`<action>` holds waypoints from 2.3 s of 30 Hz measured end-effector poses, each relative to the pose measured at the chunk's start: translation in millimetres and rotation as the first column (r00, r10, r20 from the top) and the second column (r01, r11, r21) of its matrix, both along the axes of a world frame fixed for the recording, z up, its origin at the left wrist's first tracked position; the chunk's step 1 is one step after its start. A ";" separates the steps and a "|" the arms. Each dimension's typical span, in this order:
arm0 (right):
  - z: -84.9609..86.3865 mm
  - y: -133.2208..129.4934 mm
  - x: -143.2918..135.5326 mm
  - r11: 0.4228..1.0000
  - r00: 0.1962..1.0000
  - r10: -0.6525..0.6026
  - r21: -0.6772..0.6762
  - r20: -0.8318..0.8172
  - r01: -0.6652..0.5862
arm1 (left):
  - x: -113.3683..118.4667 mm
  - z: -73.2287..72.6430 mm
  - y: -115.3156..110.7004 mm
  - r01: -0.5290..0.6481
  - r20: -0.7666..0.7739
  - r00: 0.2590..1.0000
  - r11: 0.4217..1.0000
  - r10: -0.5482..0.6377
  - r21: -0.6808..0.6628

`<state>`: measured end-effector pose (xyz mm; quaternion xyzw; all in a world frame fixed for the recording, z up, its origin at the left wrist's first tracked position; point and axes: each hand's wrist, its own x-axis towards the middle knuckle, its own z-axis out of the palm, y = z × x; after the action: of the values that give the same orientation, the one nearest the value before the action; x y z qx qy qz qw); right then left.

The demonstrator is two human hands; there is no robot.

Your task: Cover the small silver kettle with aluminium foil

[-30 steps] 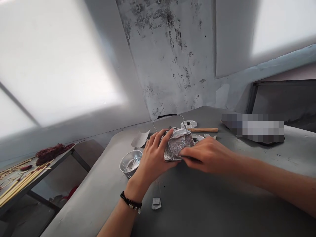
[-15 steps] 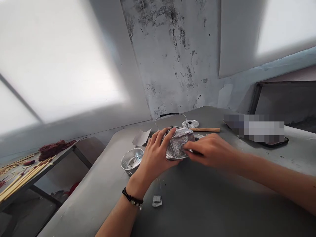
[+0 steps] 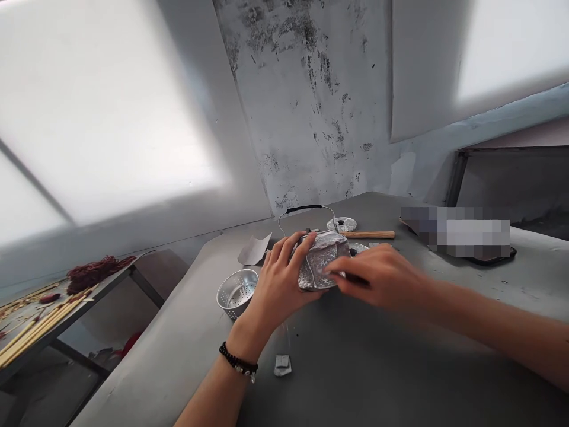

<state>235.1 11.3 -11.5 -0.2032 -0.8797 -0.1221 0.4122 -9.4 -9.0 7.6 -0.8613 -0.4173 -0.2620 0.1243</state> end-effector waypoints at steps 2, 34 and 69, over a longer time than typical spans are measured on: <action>0.3 1.6 0.8 0.999 0.999 -0.044 0.026 -0.032 0.045 | 0.5 0.3 -0.2 0.001 -0.002 1.000 1.000 -0.001 -0.001; -1.5 -0.5 -1.3 0.997 0.989 0.078 -0.025 0.128 -0.076 | -0.1 -0.2 -0.7 0.020 -0.021 1.000 1.000 -0.020 -0.007; -0.4 -2.3 -2.1 0.995 0.977 0.104 -0.024 0.189 -0.101 | 2.5 -2.1 -2.0 0.041 -0.065 0.997 0.999 -0.040 0.017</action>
<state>233.0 9.0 -11.9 -0.1479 -0.9251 -0.1134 0.3307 -6.9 -11.0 5.5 -0.8763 -0.3931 -0.2403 0.1406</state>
